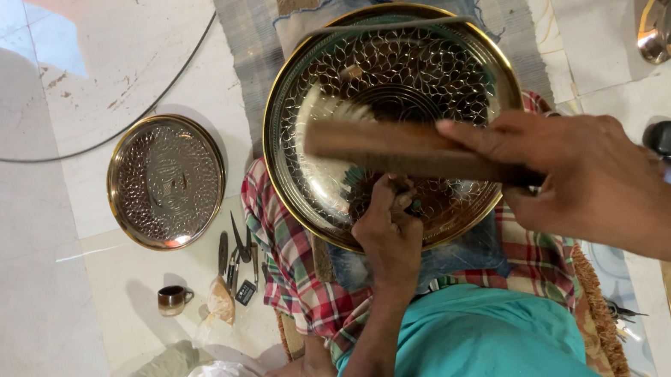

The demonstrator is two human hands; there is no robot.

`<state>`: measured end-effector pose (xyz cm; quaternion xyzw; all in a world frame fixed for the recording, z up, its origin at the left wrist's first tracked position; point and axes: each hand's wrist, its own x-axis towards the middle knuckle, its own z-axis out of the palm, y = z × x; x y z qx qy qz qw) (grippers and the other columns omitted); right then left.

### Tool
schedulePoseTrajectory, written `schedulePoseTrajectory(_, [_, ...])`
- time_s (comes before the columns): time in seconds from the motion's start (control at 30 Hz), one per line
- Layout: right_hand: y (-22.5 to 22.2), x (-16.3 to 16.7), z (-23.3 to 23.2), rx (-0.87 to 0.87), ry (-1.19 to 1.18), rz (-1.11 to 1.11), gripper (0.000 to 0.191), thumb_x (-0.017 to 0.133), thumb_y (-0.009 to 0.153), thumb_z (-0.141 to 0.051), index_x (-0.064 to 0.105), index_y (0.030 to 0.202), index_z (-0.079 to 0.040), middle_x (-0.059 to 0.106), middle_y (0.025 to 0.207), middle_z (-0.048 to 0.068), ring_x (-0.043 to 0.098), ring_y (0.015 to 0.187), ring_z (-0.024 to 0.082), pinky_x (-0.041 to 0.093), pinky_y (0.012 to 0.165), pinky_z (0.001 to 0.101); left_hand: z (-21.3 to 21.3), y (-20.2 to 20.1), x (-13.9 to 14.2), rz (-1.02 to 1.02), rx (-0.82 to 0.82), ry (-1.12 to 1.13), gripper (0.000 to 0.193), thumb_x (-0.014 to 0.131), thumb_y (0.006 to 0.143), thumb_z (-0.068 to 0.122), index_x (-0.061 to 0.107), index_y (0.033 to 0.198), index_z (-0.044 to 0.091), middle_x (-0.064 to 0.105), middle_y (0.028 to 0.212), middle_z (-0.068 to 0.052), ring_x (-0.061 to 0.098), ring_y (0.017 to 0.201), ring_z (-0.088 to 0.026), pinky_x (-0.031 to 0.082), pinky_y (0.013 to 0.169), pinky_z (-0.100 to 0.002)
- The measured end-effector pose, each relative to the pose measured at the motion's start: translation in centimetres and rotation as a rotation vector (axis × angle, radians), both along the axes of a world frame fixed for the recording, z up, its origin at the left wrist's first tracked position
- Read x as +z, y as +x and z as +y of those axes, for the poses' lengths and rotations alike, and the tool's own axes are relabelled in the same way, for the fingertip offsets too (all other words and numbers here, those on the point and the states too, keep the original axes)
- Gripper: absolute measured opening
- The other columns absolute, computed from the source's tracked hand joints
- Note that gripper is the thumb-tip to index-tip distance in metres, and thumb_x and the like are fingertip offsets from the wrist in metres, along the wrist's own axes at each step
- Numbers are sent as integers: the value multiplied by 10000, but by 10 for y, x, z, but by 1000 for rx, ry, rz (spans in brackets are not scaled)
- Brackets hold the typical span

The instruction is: The person sits on the floor and uses a hammer to strike the interior surface of a large brass tray, creating a textured pattern. They hold a cloth or pad in the left hand to support the tray while repeatedly hammering different sections.

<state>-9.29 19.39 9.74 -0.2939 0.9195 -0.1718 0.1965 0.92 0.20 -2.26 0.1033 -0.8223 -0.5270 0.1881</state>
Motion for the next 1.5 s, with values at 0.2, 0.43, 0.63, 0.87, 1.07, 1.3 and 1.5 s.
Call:
schedulePoseTrajectory(0.2, [18, -15, 10, -106, -308, 33, 856, 659, 719, -112, 478, 1545, -239, 699, 1078, 64, 667, 592, 156, 534, 509, 321, -19, -10, -18, 5, -200, -242, 477, 563, 774, -88, 648, 1219, 59, 771, 922, -131, 783, 836, -242, 611, 687, -345])
schedulePoseTrajectory(0.43, [57, -67, 32, -424, -451, -175, 867, 722, 685, 28, 519, 1500, -187, 748, 1117, 74, 675, 738, 146, 551, 670, 321, -50, -37, -9, 3, -585, -225, 515, 549, 764, -92, 631, 1223, 127, 777, 965, -114, 801, 891, -246, 646, 728, -341])
schedulePoseTrajectory(0.63, [108, -123, 49, -631, -867, -325, 846, 663, 679, 114, 532, 1502, -28, 709, 1201, 91, 628, 1021, 76, 501, 890, 230, -58, -53, 6, -37, -752, -340, 624, 585, 674, -89, 653, 1255, 127, 773, 910, -127, 771, 813, -272, 615, 700, -371])
schedulePoseTrajectory(0.87, [116, -116, 44, -745, -824, 29, 786, 709, 714, 52, 569, 1485, -5, 724, 1191, 127, 654, 1007, 90, 504, 901, 223, -59, -61, 11, 31, -845, -332, 568, 600, 702, -91, 652, 1223, 129, 775, 978, -130, 780, 858, -246, 601, 673, -361])
schedulePoseTrajectory(1.07, [87, -93, 39, -503, -753, 284, 801, 699, 731, -34, 543, 1507, -164, 671, 1310, 173, 690, 1117, 217, 534, 939, 335, -53, -59, 4, -48, -772, -420, 591, 621, 657, -92, 726, 1190, 139, 747, 839, -150, 736, 750, -302, 553, 629, -423])
schedulePoseTrajectory(1.3, [51, -59, 14, -416, -882, -34, 778, 680, 793, -99, 508, 1541, -225, 617, 1436, 167, 659, 1106, 219, 562, 870, 302, -49, -41, -5, -10, -548, -402, 559, 633, 658, -69, 722, 1170, 135, 760, 891, -121, 725, 725, -276, 556, 601, -396])
schedulePoseTrajectory(1.5, [22, -33, 2, -239, -738, 18, 786, 690, 783, -69, 500, 1539, -171, 670, 1307, 142, 675, 1021, 194, 551, 816, 315, -35, -26, -14, 111, -276, -355, 504, 611, 724, -64, 709, 1169, 151, 758, 889, -103, 755, 797, -258, 598, 720, -401])
